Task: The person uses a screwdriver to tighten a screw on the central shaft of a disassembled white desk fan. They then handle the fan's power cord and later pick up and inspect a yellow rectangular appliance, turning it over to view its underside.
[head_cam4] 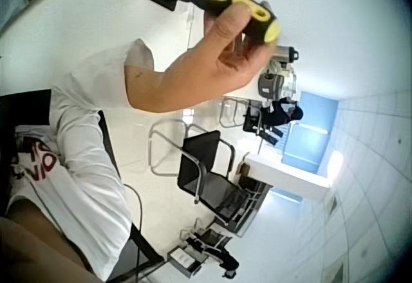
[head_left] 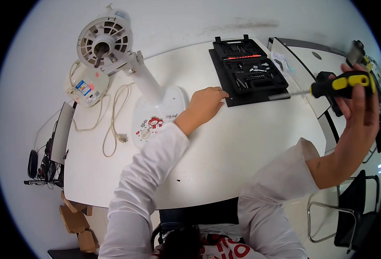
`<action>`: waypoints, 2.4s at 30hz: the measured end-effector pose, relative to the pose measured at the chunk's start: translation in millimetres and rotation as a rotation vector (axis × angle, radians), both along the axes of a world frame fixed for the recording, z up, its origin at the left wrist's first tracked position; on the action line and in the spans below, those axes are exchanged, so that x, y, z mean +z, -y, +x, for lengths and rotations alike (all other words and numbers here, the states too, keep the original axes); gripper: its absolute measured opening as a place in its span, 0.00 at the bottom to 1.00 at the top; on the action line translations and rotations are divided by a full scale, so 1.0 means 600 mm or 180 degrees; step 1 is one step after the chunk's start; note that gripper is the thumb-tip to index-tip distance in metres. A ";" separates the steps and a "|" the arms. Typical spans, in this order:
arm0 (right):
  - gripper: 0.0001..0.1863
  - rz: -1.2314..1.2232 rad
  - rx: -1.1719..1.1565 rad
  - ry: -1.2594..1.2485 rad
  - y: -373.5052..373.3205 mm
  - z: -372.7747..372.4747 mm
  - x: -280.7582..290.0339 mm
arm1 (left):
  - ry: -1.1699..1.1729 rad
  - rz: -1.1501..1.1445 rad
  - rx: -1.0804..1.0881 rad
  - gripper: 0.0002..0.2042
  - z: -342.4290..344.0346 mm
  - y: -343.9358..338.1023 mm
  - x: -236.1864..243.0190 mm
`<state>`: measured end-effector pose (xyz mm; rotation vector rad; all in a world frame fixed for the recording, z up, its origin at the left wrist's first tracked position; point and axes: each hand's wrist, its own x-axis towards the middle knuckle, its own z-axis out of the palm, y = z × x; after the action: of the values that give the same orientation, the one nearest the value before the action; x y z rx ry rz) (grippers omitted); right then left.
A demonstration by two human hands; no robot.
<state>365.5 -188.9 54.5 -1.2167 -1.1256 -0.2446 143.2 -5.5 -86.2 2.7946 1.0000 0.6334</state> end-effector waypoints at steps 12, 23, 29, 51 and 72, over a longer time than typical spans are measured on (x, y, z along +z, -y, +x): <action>0.21 -0.0139 -0.0045 -0.0167 -0.009 0.034 -0.017 | 0.0051 0.0039 0.0480 0.04 0.054 -0.020 -0.028; 0.26 0.0635 0.1562 -0.0971 -0.051 0.050 -0.016 | 0.3731 -0.1670 -0.0797 0.08 -0.022 0.097 0.120; 0.29 0.0933 0.2294 -0.1427 -0.087 0.018 -0.013 | 0.4238 -0.1458 -0.0879 0.11 -0.053 0.103 0.133; 0.27 0.1593 0.4441 -0.1665 -0.115 0.011 -0.030 | 0.4669 -0.1582 -0.1453 0.09 -0.098 0.122 0.169; 0.30 0.1919 0.4548 -0.2054 -0.048 -0.089 0.007 | 0.4464 -0.0200 -0.1720 0.15 -0.192 0.150 0.230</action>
<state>312.4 -160.2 59.0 0.2223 -0.9743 0.7979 28.0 -95.6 52.1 1.6194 -0.0351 1.8749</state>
